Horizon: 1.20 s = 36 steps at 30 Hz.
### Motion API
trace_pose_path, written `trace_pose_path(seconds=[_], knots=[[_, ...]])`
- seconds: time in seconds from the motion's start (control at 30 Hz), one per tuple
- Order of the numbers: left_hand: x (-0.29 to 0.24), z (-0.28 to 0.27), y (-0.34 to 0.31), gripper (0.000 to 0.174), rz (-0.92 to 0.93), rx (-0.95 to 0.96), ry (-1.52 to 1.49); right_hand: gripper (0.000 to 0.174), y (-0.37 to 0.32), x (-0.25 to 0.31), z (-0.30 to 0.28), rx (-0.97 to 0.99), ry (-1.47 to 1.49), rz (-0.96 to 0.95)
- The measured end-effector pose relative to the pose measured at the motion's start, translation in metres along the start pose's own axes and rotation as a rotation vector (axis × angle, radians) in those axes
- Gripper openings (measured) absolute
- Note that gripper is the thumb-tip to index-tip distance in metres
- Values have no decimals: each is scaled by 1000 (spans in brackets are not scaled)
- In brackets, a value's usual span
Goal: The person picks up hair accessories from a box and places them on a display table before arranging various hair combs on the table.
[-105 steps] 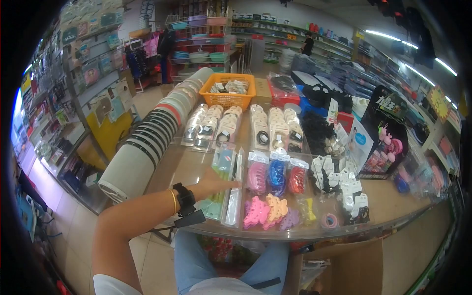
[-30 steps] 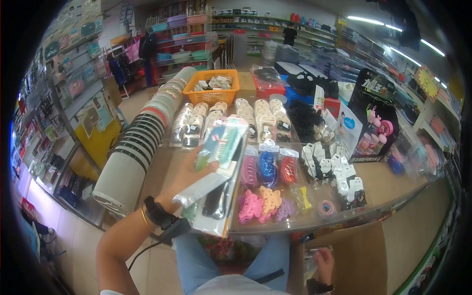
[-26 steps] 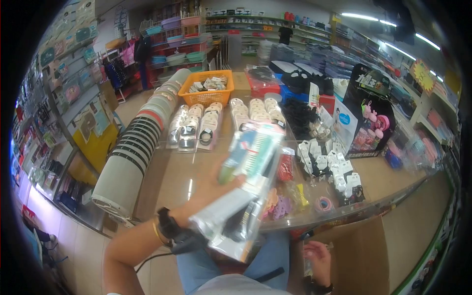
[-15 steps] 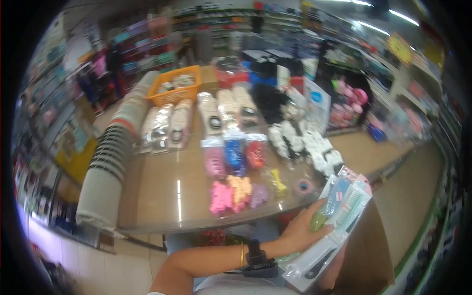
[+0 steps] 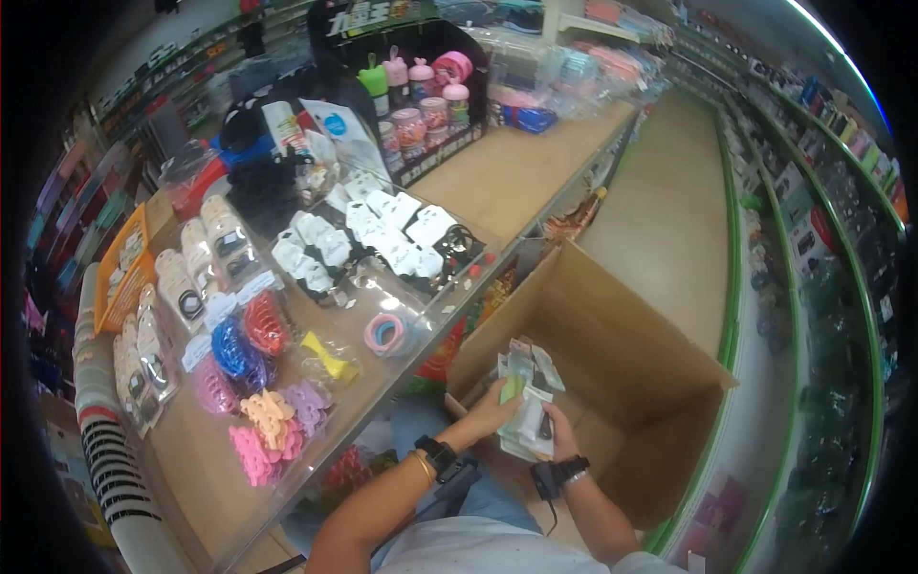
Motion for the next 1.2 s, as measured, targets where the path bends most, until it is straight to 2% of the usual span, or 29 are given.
trace_pose_path(seconds=[0.07, 0.1, 0.17, 0.2, 0.27, 0.33, 0.4, 0.43, 0.47, 0.53, 0.57, 0.6, 0.67, 0.7, 0.73, 0.8, 0.83, 0.9, 0.93, 0.97, 1.0, 1.03, 1.1, 1.17, 1.2], knots=[[0, 4, -12, 53, -163, 168, -207, 36, 27, -4, -28, -78, -26, -30], [-11, -3, -22, 46, -161, 173, -132, 35, 44, -10, -45, -95, -41, -23], [11, -28, -26, 45, 17, 79, -21, 36, 69, -22, -73, -160, -130, 6], [23, -40, -36, 44, -20, 79, -66, 37, 74, -30, -79, -139, -115, 57], [30, -67, -65, 42, -88, 29, -123, 31, 87, -40, -107, -261, -46, 55], [31, -95, -101, 38, -122, -79, -137, 31, 91, -42, -116, -215, -106, 52], [41, -120, -139, 34, -151, -193, -157, 37, 76, -41, -118, -309, -426, 163], [47, -131, -158, 33, -174, -251, -176, 49, 63, -29, -122, -427, -714, 187], [56, -138, -174, 33, -173, -245, -176, 49, 48, -21, -106, -432, -712, 184], [84, -159, -217, 34, -227, -404, -280, 62, 15, 6, -64, -382, -1085, -11], [91, -164, -228, 34, -226, -400, -283, 72, 25, -8, -81, -192, -979, -70], [97, -172, -240, 35, -220, -442, -265, 72, 19, -7, -82, -195, -982, -73], [109, -183, -263, 36, -208, -482, -251, 78, 0, -22, -55, -7, -1394, 9], [119, -192, -279, 37, -226, -566, -271, 81, -15, -29, -43, -13, -1426, -4], [127, -202, -292, 38, -240, -654, -294, 81, -22, -38, -39, -10, -1436, -15], [146, -212, -299, 38, -210, -668, -355, 67, -27, -62, -14, 184, -1655, -157], [156, -216, -302, 39, -196, -680, -411, 67, -25, -70, -8, 209, -1673, -167], [163, -222, -302, 40, -127, -692, -468, 50, -13, -55, -25, -184, -2038, -47], [170, -224, -302, 41, -80, -677, -505, 50, -12, -57, -24, -159, -2067, -60], [207, -236, -303, 42, -43, -666, -250, 41, -13, -53, -16, -113, -2060, -159], [236, -241, -305, 42, -34, -692, -280, 33, -15, -49, -8, -64, -2051, -254], [263, -243, -305, 41, -59, -715, -321, 33, -10, -49, -11, -37, -2084, -263], [301, -241, -306, 39, -75, -755, -390, 42, 8, -50, -45, -92, -2244, -39], [324, -237, -306, 38, 66, -769, -780, 44, 7, -49, -39, -53, -2282, -91], [326, -240, -315, 38, 77, -787, -792, 45, 9, -49, -37, -32, -2284, -134]])
Point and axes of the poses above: each hand's wrist, its own y-axis towards the middle knuckle, its own z-axis out of the palm, x = y × z, the point moved 9 cm from there along y, towards the middle knuckle, and after that the axes turned 4 degrees about -y, right-handed, at the moved point
